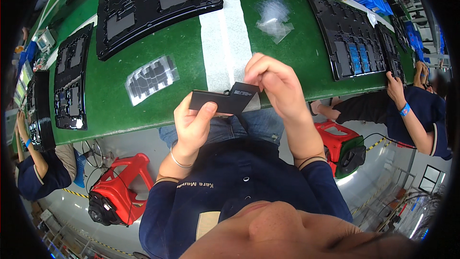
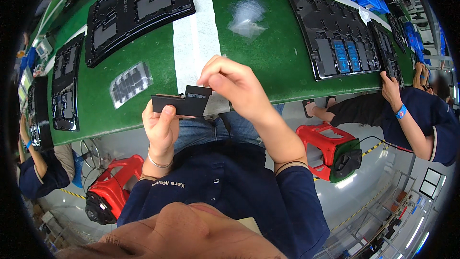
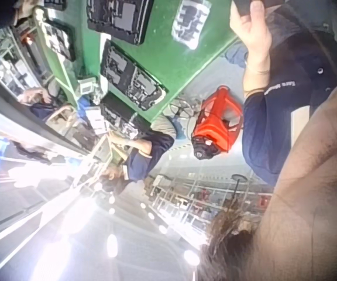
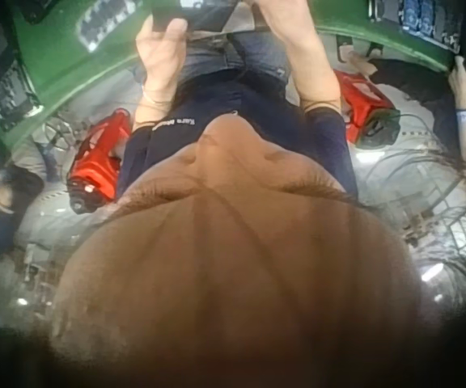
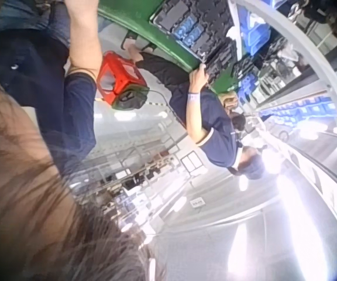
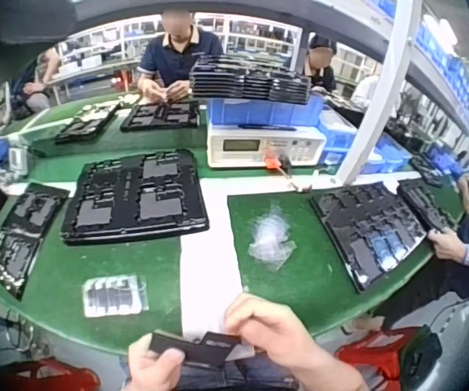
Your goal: The recorder is assembling small black electronic components and placing them into a tray on a factory assembly line.
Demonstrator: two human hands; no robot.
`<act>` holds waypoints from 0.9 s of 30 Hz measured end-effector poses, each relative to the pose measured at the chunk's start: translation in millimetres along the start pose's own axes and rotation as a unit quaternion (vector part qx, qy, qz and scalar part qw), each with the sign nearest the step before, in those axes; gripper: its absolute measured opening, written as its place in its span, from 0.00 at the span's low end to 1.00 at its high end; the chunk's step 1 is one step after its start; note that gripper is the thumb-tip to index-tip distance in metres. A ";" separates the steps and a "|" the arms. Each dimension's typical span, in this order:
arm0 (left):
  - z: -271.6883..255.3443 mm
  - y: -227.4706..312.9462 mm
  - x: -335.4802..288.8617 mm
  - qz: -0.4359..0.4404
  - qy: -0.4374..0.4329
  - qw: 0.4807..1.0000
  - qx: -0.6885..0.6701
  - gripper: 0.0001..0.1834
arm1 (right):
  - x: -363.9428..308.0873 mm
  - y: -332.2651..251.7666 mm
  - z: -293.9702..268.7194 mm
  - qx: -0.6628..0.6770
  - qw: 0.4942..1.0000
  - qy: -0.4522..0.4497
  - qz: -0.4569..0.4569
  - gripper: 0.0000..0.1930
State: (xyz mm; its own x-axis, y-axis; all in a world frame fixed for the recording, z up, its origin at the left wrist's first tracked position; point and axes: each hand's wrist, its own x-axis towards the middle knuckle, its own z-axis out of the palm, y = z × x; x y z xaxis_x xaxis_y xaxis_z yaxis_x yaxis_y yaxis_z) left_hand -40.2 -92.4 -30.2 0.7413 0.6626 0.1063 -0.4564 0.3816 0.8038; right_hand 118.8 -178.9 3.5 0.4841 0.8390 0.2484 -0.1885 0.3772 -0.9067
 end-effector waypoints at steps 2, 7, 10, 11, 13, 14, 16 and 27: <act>-2.8 2.4 -1.5 -0.004 -0.023 0.999 0.031 0.10 | 4.4 -1.4 -8.3 -0.008 0.987 -0.106 0.122 0.07; -0.1 6.1 -0.8 -0.002 0.007 0.999 0.039 0.10 | 3.4 -2.1 -2.0 -0.207 0.975 -0.083 0.016 0.05; 0.3 6.0 -1.3 -0.004 0.015 1.000 0.021 0.11 | 2.0 -1.5 4.5 -0.352 0.925 -0.036 -0.136 0.06; 0.0 5.7 -1.1 -0.007 0.008 1.000 0.021 0.11 | 1.5 -1.0 4.5 -0.325 0.938 -0.032 -0.114 0.08; 3.2 5.6 0.2 -0.001 0.017 1.000 -0.004 0.11 | 0.9 1.1 3.1 -0.298 0.949 -0.027 -0.093 0.09; 4.3 5.8 0.8 0.005 0.026 0.999 -0.029 0.11 | 1.0 3.4 1.2 -0.226 0.972 -0.029 -0.059 0.11; 4.2 6.3 2.7 0.003 0.025 0.999 -0.039 0.11 | 0.6 4.8 0.5 -0.153 0.987 -0.030 -0.026 0.13; 2.6 5.6 2.8 -0.012 0.016 0.999 -0.036 0.11 | 0.1 8.4 7.1 -0.204 0.977 -0.020 -0.060 0.06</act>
State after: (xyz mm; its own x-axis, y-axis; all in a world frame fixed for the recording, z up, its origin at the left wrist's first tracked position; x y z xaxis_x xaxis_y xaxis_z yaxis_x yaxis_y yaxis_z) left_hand -39.3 -90.1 -23.9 0.7368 0.6728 0.0667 -0.4737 0.4433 0.7610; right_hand 111.2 -172.9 -1.6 0.4465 0.8161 0.3669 0.2285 0.2925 -0.9286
